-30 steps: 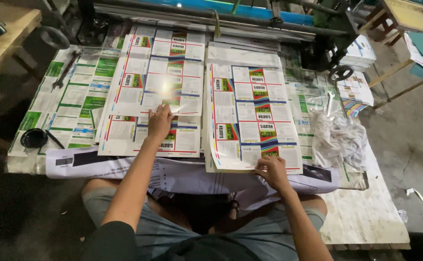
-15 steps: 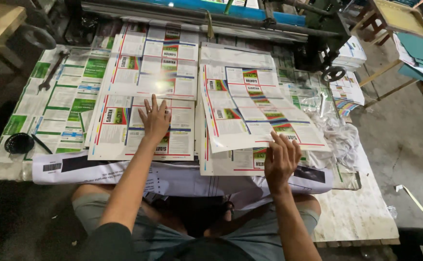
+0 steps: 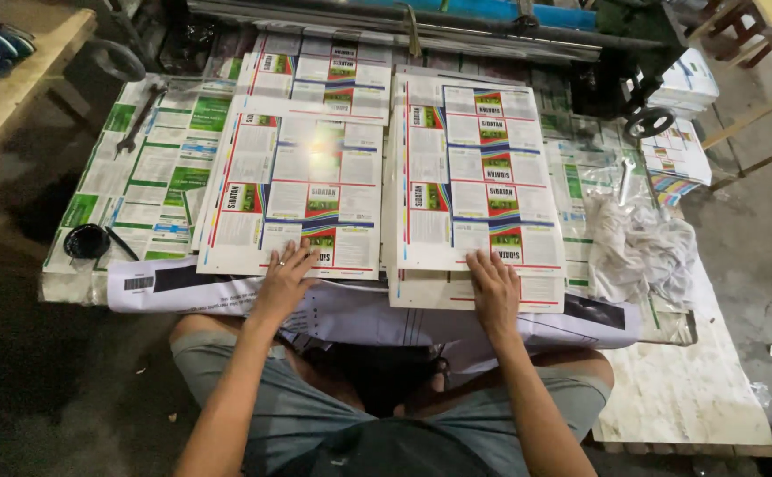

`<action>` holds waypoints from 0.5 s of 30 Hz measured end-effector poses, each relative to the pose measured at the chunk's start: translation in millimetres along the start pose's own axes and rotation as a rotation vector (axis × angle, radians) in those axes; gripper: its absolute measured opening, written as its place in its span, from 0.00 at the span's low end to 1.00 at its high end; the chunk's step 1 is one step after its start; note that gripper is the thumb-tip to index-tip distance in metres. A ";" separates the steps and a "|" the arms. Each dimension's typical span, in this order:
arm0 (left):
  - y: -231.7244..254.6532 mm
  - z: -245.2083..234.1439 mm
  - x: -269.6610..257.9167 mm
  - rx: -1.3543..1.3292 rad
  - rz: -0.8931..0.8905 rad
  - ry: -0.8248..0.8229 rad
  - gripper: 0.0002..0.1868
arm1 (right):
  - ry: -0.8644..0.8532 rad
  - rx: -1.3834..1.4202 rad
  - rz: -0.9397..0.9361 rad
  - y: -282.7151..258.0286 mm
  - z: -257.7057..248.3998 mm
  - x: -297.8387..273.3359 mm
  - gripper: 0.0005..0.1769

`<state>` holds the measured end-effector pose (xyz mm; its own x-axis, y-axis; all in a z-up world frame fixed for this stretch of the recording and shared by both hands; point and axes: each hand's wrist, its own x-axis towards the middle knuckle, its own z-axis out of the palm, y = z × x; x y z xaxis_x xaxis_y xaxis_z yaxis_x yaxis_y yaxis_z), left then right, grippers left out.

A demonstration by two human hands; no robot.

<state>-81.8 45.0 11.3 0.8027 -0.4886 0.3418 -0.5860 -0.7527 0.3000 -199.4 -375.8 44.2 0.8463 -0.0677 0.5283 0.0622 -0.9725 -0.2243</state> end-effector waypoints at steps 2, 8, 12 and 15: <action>0.8 -7.2 4.2 -0.019 -0.020 -0.022 0.37 | -0.007 0.007 0.002 6.2 5.3 15.7 0.24; 3.3 -20.4 13.8 -0.110 -0.101 -0.082 0.33 | -0.033 0.029 0.004 34.7 27.6 69.5 0.21; -6.4 -16.9 13.9 -0.172 -0.135 -0.122 0.23 | -0.053 0.037 0.000 50.3 42.9 100.8 0.19; -26.5 15.3 1.8 -0.194 -0.097 -0.012 0.15 | -0.048 0.057 -0.010 57.4 51.3 118.7 0.19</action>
<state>-63.1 57.3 -9.6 0.8568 -0.4242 0.2932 -0.5157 -0.6980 0.4969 -68.2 -428.2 52.1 0.8701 -0.0460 0.4908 0.0994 -0.9588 -0.2661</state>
